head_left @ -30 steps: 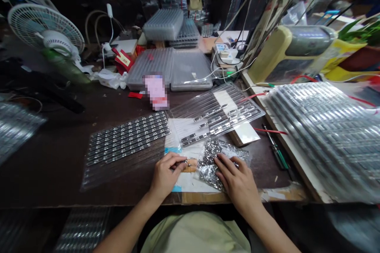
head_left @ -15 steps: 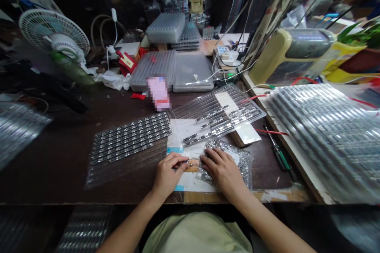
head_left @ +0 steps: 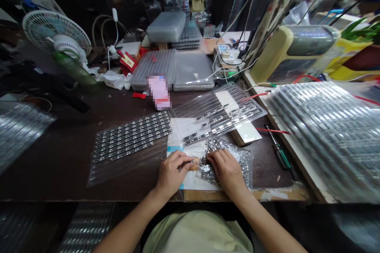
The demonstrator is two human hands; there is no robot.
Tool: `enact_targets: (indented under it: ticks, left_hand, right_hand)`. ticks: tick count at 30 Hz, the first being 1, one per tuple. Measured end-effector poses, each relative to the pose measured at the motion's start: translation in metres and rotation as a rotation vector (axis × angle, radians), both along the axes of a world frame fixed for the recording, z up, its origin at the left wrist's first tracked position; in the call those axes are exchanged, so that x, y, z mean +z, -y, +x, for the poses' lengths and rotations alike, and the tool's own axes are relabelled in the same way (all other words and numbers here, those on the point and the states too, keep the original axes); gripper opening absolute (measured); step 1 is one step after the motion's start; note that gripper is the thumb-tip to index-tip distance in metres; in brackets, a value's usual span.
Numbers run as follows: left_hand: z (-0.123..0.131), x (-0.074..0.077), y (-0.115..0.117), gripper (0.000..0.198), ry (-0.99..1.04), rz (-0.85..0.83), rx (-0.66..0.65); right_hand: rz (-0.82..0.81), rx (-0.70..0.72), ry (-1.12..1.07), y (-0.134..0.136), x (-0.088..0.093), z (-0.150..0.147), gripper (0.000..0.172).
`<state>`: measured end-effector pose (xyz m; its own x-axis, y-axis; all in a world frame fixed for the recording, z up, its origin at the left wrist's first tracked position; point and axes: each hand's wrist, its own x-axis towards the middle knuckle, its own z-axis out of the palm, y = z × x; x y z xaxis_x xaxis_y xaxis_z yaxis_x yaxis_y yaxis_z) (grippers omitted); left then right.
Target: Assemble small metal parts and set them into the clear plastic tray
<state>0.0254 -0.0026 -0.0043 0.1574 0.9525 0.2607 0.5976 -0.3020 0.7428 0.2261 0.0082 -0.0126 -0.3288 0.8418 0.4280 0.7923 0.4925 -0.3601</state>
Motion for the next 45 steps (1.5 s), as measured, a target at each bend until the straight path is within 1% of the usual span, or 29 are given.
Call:
enact_targets:
  ticks: [3,6,10,16,18,21,23,26,29,32,35,40,45]
  left_hand:
    - [0.003,0.001,0.002,0.012,-0.055,0.037,-0.026]
    - [-0.002,-0.001,0.003,0.013,-0.048,0.035,-0.03]
    - [-0.007,-0.006,0.004,0.013,0.003,0.003,-0.018]
    - [-0.005,-0.008,0.004,0.014,0.051,-0.012,-0.013]
    - [-0.006,-0.008,0.003,0.014,0.113,-0.051,0.02]
    - [-0.012,-0.008,-0.001,0.018,0.283,-0.163,0.074]
    - [-0.015,-0.008,-0.003,0.021,0.38,-0.237,0.076]
    - [-0.017,-0.009,-0.006,0.023,0.423,-0.293,0.06]
    - [-0.016,-0.007,-0.005,0.021,0.373,-0.26,0.062]
    - [-0.013,-0.004,-0.002,0.014,0.212,-0.14,0.064]
    - [-0.01,-0.004,0.001,0.012,0.067,-0.046,0.019]
    - [-0.006,-0.009,0.004,0.015,-0.007,0.03,-0.039]
    - [-0.004,-0.008,0.003,0.014,-0.08,0.048,-0.035]
  right_hand:
    - [-0.025,0.009,-0.103,0.002,0.0,0.002,0.011]
    - [-0.032,0.029,-0.156,0.003,-0.002,0.005,0.01]
    - [-0.052,0.024,-0.174,0.004,-0.002,0.005,0.012]
    - [-0.066,0.042,-0.161,0.003,-0.001,0.004,0.022]
    - [-0.063,0.039,-0.166,0.003,-0.001,0.004,0.023]
    - [-0.056,0.042,-0.165,0.002,-0.002,0.005,0.026]
    - [-0.056,0.047,-0.156,0.002,-0.001,0.005,0.028]
    - [-0.056,0.042,-0.153,0.002,0.0,0.004,0.025]
    - [-0.052,0.04,-0.152,0.002,0.002,0.004,0.023]
    - [-0.058,0.05,-0.15,0.002,0.001,0.004,0.024]
    - [-0.069,0.061,-0.142,0.002,0.0,0.005,0.023]
    - [-0.064,0.063,-0.134,0.002,-0.002,0.005,0.025]
    - [-0.074,0.058,-0.139,0.002,-0.002,0.005,0.023]
